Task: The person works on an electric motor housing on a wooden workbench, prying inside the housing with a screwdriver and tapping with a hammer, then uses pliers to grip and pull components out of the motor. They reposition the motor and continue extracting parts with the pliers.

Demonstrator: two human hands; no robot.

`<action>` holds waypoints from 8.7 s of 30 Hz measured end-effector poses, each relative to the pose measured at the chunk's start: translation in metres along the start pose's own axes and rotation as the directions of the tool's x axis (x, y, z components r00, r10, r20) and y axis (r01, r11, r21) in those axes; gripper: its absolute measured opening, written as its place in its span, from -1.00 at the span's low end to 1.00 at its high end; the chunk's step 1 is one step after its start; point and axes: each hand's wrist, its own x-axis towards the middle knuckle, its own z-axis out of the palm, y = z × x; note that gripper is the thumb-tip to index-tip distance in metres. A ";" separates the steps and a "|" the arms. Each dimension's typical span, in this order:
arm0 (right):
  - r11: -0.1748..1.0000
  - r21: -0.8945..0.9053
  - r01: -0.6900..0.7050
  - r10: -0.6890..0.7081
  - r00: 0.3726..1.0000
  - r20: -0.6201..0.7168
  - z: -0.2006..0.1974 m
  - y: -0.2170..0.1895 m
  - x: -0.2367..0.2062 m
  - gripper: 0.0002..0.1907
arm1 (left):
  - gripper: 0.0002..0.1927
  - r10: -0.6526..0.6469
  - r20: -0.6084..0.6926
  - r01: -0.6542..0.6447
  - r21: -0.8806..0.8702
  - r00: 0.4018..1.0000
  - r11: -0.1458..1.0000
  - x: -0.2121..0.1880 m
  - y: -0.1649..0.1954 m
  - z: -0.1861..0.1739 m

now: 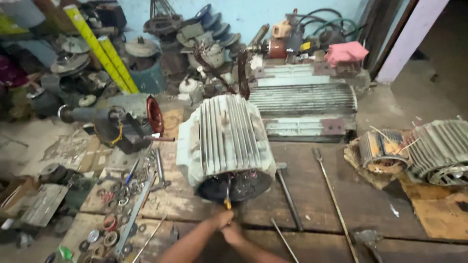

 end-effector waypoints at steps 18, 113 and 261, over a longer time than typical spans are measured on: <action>0.974 -0.179 0.137 -0.123 0.989 0.084 -0.038 0.104 0.009 -0.75 | -0.53 -0.081 -0.104 0.078 -0.028 0.991 0.997 0.040 -0.063 0.086; 0.986 -0.165 -0.041 0.066 0.987 0.149 -0.055 0.079 0.000 -0.86 | -0.59 0.225 -0.563 -0.551 -0.517 0.795 0.655 -0.008 -0.071 0.073; 0.945 -0.149 0.293 -0.277 0.954 0.116 -0.042 0.146 -0.026 -0.64 | -0.42 0.009 0.033 -0.012 0.107 0.999 0.994 -0.020 -0.029 0.010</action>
